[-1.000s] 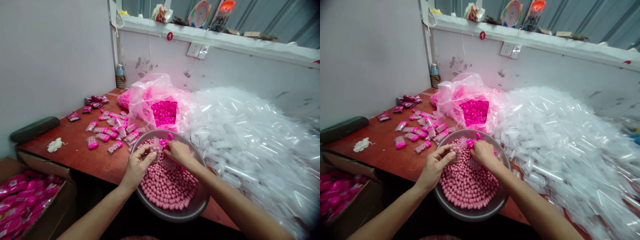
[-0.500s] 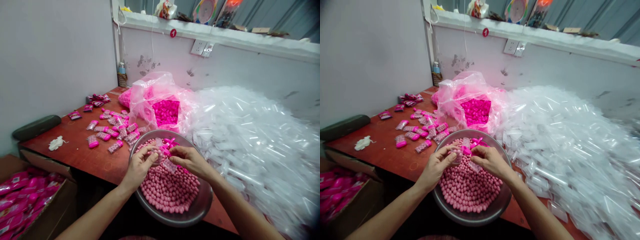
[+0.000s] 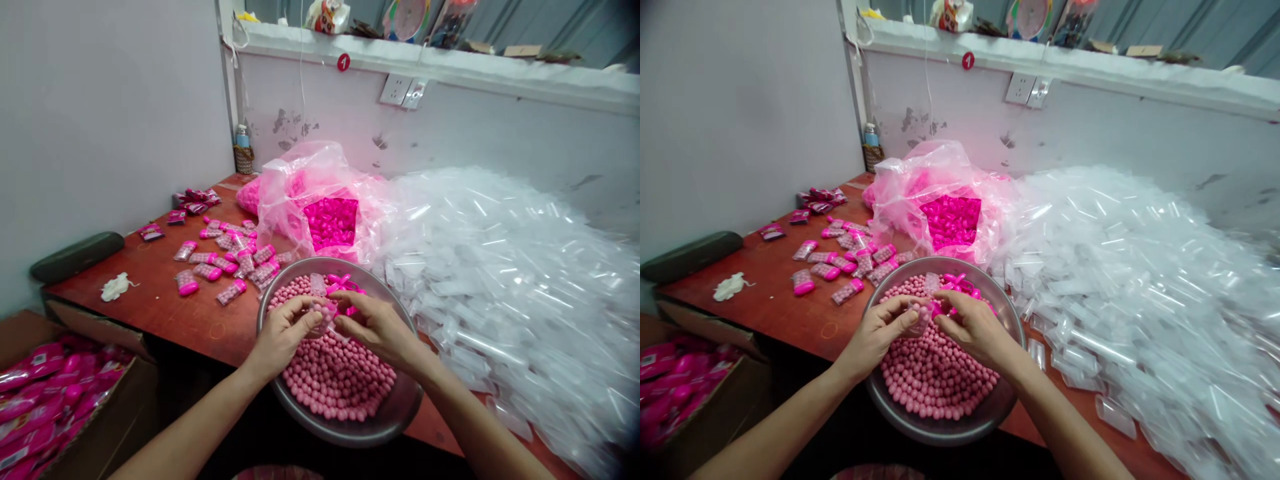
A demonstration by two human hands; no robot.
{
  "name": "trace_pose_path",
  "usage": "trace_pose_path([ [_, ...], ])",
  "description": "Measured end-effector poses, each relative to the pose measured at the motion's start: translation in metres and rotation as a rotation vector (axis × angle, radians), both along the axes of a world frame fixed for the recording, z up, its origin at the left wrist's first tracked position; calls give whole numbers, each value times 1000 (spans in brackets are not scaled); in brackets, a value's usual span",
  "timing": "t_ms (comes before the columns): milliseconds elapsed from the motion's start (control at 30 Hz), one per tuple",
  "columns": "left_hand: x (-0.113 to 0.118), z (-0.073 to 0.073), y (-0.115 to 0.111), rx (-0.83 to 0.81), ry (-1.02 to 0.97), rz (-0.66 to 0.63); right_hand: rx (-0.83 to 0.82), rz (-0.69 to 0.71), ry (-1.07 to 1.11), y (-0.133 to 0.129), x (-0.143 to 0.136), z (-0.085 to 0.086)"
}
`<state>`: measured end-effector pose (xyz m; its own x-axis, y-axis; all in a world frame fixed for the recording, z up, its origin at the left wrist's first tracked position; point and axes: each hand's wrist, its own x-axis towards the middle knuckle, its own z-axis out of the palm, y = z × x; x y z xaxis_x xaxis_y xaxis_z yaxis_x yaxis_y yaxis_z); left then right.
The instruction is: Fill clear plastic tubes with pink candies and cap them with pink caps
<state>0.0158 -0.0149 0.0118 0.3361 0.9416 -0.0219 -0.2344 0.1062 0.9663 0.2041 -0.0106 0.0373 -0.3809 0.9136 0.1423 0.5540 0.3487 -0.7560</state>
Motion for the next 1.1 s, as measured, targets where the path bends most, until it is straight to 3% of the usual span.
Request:
trace_pose_path([
  [167, 1, 0, -2, 144, 162, 10, 270, 28, -17, -4, 3, 11],
  [400, -3, 10, -9, 395, 356, 51, 335, 119, -89, -12, -9, 13],
  [700, -4, 3, -15, 520, 409, 73, 438, 130, -214, -24, -8, 1],
  [833, -2, 3, -9, 341, 286, 76, 271, 77, 0, -20, -9, 0],
  [967, -2, 2, -1, 18, 31, 48, -146, -37, 575, -21, -5, -7],
  [1033, -2, 1, 1, -15, -16, 42, -296, -94, 803, -22, -1, -13],
  [1100, -2, 1, 1, 52, 9, 23, -368, -162, 906, -21, 2, -18],
])
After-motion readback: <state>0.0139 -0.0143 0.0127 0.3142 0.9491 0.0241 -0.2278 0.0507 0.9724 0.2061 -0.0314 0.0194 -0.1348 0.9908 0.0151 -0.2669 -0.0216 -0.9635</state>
